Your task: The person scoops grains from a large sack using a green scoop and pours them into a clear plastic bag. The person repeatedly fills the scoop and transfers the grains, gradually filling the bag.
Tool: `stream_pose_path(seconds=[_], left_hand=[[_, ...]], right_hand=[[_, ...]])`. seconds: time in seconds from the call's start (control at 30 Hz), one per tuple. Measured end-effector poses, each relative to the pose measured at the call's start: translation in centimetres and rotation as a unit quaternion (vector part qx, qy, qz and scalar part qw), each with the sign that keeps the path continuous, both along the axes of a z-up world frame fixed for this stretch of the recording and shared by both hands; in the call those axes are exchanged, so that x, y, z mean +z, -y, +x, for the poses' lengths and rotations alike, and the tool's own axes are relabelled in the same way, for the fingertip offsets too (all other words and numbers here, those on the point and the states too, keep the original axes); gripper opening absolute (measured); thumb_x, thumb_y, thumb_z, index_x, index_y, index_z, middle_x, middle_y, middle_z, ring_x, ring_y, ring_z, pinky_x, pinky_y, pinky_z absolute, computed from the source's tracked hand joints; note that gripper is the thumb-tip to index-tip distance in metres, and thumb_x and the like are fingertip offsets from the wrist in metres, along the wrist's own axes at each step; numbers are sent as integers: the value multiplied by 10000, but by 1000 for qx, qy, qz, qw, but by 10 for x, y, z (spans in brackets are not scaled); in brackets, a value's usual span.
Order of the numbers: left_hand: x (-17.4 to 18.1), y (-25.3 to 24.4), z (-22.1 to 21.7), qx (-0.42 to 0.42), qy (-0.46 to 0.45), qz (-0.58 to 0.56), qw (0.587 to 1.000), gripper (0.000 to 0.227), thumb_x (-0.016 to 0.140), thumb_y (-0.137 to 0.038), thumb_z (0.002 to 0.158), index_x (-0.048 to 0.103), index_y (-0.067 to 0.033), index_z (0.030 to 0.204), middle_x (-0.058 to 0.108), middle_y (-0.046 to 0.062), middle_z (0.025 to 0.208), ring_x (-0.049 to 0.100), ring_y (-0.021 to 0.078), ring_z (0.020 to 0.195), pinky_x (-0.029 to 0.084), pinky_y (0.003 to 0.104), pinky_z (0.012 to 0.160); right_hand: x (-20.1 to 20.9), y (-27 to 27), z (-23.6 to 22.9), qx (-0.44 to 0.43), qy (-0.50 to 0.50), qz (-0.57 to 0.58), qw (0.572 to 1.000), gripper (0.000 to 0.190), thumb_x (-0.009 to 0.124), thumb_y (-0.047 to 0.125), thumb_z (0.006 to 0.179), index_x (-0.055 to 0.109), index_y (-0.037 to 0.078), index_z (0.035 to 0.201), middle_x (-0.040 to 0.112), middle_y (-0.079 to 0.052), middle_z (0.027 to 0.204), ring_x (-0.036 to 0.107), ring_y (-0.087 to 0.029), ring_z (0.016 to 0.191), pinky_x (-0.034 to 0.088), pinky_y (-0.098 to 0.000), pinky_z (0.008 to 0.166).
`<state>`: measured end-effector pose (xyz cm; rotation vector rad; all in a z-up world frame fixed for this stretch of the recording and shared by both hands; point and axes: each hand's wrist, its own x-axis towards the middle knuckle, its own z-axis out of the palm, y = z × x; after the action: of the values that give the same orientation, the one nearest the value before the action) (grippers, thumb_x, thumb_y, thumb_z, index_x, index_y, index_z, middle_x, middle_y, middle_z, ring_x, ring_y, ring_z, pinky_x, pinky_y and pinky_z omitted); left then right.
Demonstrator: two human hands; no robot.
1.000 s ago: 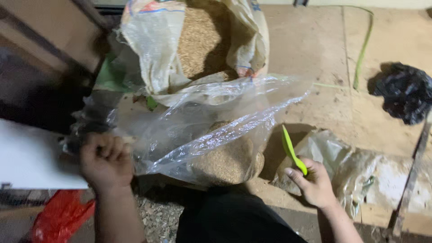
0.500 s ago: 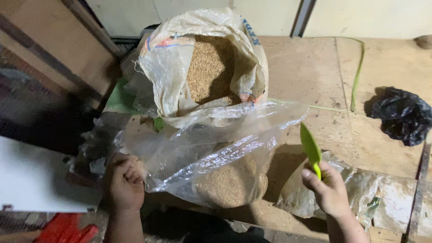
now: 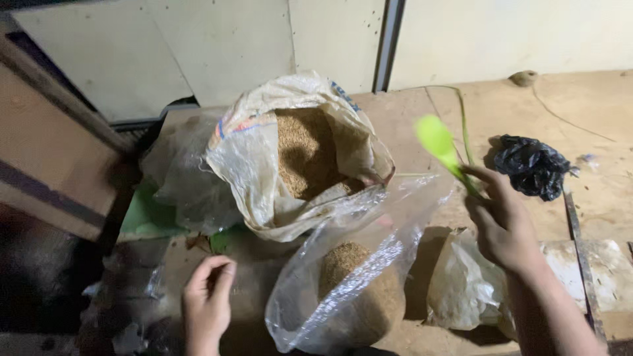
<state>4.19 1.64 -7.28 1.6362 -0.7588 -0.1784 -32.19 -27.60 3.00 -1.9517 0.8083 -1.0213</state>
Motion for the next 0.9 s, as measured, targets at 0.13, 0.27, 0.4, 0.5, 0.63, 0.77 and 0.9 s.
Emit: stream_pose_path(seconds=[0.13,0.27,0.4,0.5,0.63,0.77,0.9], left_hand=[[-5,26,19,-67,-31,83,994,248,672,-184,920,675,-60,1135,668,29,890,585,118,728,506,266,648],[-23,48,33,-133,-92,159,974,581,693,-256,906,469,-115,1423,593,92,1114,525,154,806,525,327,680],[-33,55,37,-182,-106,180,961,768,690,-319,906,267,-115,1513,566,72,1245,596,141,914,561,331,807],[-39,58,45,-210,-132,208,946,835,668,-342,914,170,-114,1545,615,84,1225,608,156,915,537,353,847],[-45,65,45,-255,-151,124,947,692,625,-344,969,306,-43,1504,722,152,1175,635,196,1012,496,366,945],[-39,72,46,-240,-93,142,956,605,593,-357,981,393,-34,1451,671,100,1335,607,185,1240,439,344,1052],[-37,77,48,-290,-120,60,947,697,563,-413,990,275,-66,1521,572,154,1441,577,300,1317,466,434,1083]], right_hand=[[43,-8,72,10,-242,-190,952,390,525,103,973,641,136,1344,713,-146,1013,662,-248,809,535,-375,694],[59,-15,143,33,-453,-71,888,350,454,227,1039,668,215,1316,742,-146,952,711,-329,829,581,-449,726],[81,-26,180,38,-645,-66,760,460,419,126,1031,459,226,1478,748,-124,993,736,-273,870,623,-418,740],[103,-33,184,69,-706,-145,690,709,438,17,954,375,361,1570,743,-103,1045,740,-262,934,618,-409,780],[131,-32,190,82,-753,-147,636,315,511,140,951,772,161,1126,754,-79,1109,734,-241,1072,599,-395,900],[141,-33,201,64,-746,-132,650,302,529,127,946,743,192,1150,752,-76,1110,724,-255,1081,600,-415,906],[124,-30,211,66,-708,-123,693,354,517,112,948,700,275,1204,747,-54,1082,722,-250,1036,597,-419,890]])
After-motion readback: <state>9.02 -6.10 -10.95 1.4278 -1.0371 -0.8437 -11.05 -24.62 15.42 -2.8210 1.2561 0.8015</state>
